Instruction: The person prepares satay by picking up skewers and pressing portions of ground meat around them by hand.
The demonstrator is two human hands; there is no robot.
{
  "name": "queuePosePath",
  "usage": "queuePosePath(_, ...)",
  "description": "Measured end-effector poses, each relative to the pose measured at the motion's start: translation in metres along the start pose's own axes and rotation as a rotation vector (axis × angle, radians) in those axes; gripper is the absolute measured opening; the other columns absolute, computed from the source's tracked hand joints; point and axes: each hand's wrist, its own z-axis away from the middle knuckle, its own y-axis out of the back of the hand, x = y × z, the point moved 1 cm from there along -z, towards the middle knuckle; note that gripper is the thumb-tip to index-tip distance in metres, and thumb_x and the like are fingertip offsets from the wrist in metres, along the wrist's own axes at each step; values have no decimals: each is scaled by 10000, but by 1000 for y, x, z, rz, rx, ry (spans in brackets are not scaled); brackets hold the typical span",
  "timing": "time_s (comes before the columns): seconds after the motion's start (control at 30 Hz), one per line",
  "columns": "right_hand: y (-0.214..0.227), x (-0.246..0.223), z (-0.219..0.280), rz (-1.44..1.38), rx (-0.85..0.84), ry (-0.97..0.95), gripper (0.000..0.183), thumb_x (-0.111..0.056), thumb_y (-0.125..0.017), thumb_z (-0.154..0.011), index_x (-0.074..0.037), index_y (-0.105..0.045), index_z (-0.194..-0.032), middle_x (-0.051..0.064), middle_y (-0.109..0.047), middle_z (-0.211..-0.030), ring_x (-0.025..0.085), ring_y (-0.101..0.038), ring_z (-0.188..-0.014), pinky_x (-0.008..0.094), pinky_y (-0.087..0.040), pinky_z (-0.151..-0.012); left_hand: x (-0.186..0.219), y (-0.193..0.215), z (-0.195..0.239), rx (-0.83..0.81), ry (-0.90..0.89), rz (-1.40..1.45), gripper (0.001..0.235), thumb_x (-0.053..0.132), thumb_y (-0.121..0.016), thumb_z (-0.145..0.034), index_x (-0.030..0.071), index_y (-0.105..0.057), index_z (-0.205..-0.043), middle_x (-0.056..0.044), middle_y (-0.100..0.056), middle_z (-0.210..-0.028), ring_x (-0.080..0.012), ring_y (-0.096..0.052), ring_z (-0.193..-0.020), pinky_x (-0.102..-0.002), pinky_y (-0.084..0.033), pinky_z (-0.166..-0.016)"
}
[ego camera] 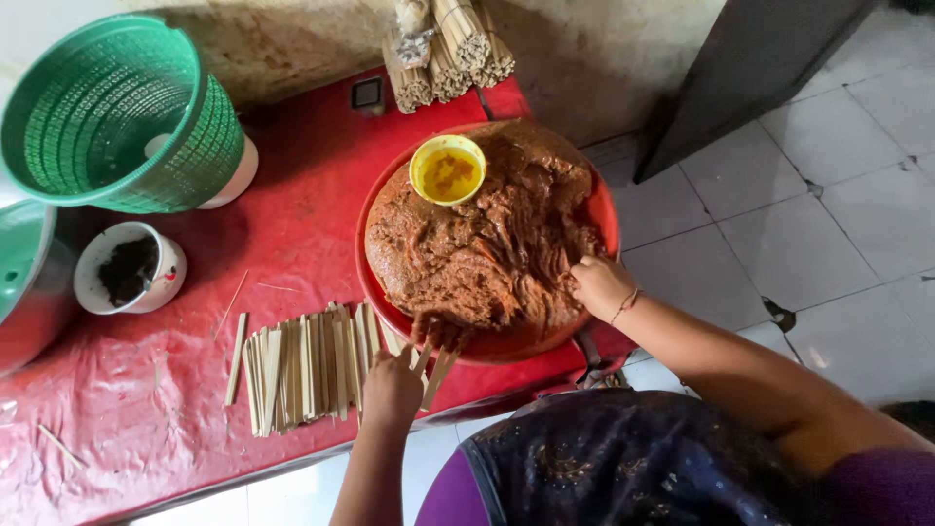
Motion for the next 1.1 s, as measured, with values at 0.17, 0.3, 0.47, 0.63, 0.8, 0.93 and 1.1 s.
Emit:
queuePosePath(0.17,-13,11,-5,41,161,-119,167,-386,-744,-768,-290,-748,-904,-73,-717,-751,158,-731,-838,286,-575,-776,-30,-13,-40,19,-117,38,457,508,-440,-908,261,-779,-1089,-124,-765,-908,-377,-723,-966,-517,-563,-851)
queuePosePath(0.3,4,18,-15,-395,14,-197,470,-545,-889,-561,-302,-811,-956,-33,-790,-977,214,-728,-1023,318,-574,-906,-48,9,-38,117,132,112,432,668,-472,-867,402,-759,-1048,2,-775,-930,-290,-718,-996,-465,-572,-847)
queuePosePath(0.47,50,16,-24,-1983,17,-550,303,-374,-726,-923,-90,-658,-1005,0,-706,-923,147,-709,-809,387,-596,-869,-65,-32,-72,328,210,-9,374,458,-633,-850,139,-705,-1033,-168,-681,-1080,-370,-715,-1004,-486,-586,-868)
queuePosePath(0.63,36,28,-39,-2209,92,-694,374,-434,-488,-992,-105,-544,-822,-73,-428,-637,61,-411,-493,232,-360,-496,-65,-43,-73,327,182,-14,286,271,-549,-903,64,-633,-1081,-180,-663,-1029,-378,-715,-999,-478,-584,-876)
queuePosePath(0.8,34,21,-40,-2203,79,-696,426,-298,-577,-878,-210,-341,-534,-92,-193,-482,76,-304,-384,178,-227,-343,-63,-48,-91,344,155,-256,293,270,-451,-895,87,-640,-1023,-119,-695,-969,-315,-744,-932,-414,-605,-815)
queuePosePath(0.93,38,13,-40,-2163,85,-641,229,-46,-638,-864,-101,-549,-660,124,-639,-859,305,-726,-946,130,-530,-605,-62,-46,-97,361,191,-278,345,327,-469,-888,74,-679,-993,-127,-720,-918,-318,-749,-888,-417,-614,-769)
queuePosePath(1.1,51,8,-32,-1898,45,-508,259,-258,-757,-905,-211,-540,-773,-57,-509,-609,16,-501,-512,75,-359,-380,-100,-19,-99,429,304,-96,408,365,-559,-808,10,-724,-922,-216,-743,-860,-376,-751,-867,-470,-605,-740)
